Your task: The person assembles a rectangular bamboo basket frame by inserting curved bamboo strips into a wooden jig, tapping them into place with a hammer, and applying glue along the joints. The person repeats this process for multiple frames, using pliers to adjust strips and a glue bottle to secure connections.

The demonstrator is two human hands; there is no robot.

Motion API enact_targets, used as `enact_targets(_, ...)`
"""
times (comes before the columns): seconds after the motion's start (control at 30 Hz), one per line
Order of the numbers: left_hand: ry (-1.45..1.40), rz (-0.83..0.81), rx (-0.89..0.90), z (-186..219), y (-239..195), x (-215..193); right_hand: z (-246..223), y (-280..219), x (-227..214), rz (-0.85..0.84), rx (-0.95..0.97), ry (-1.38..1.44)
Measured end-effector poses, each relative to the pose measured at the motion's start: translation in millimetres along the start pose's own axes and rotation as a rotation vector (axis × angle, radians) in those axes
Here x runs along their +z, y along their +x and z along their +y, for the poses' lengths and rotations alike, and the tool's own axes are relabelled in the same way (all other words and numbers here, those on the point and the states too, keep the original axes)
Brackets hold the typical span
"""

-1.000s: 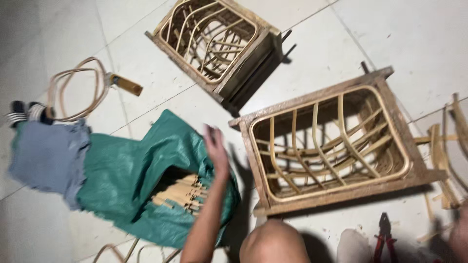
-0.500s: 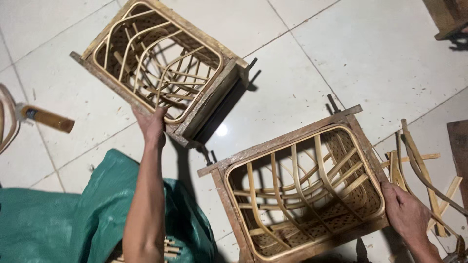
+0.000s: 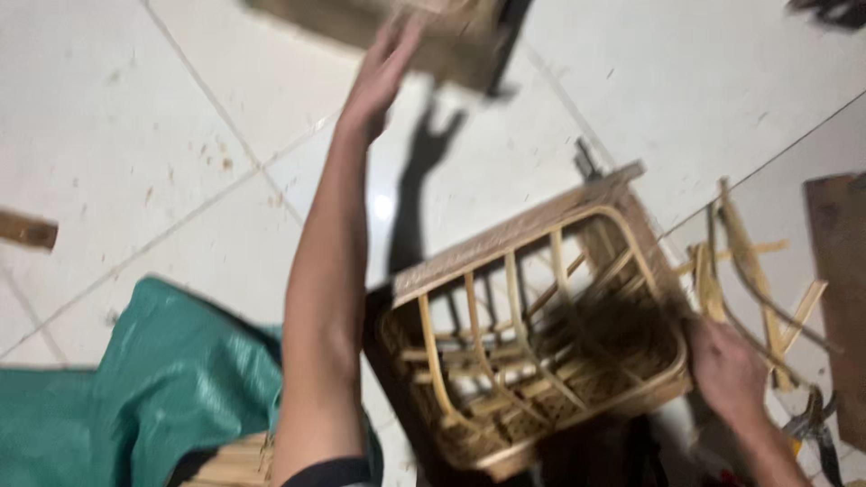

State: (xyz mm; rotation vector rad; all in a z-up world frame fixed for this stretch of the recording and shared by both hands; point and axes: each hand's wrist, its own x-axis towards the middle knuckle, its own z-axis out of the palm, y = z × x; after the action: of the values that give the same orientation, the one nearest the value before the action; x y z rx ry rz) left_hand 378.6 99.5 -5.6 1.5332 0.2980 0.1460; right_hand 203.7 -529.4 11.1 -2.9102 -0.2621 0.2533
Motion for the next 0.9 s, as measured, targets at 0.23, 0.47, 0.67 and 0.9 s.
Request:
enact_targets(0.23, 0.054, 0.379, 0.319, 37, -188, -8, 8, 3, -5, -0.172, 0.069, -0.140)
enact_targets(0.47, -0.105, 0.376, -0.825, -13, -515, 65, 1, -6, -6, -0.219, 0.184, 0.003)
enact_targets(0.67, -0.523, 0.481, -0.882, -78, -536, 17, -30, -47, -6, -0.323, 0.164, 0.127)
enact_targets(0.9, 0.164, 0.329, -0.884, -66, -370, -207, -169, -71, -31, -0.717, 0.229, 0.398)
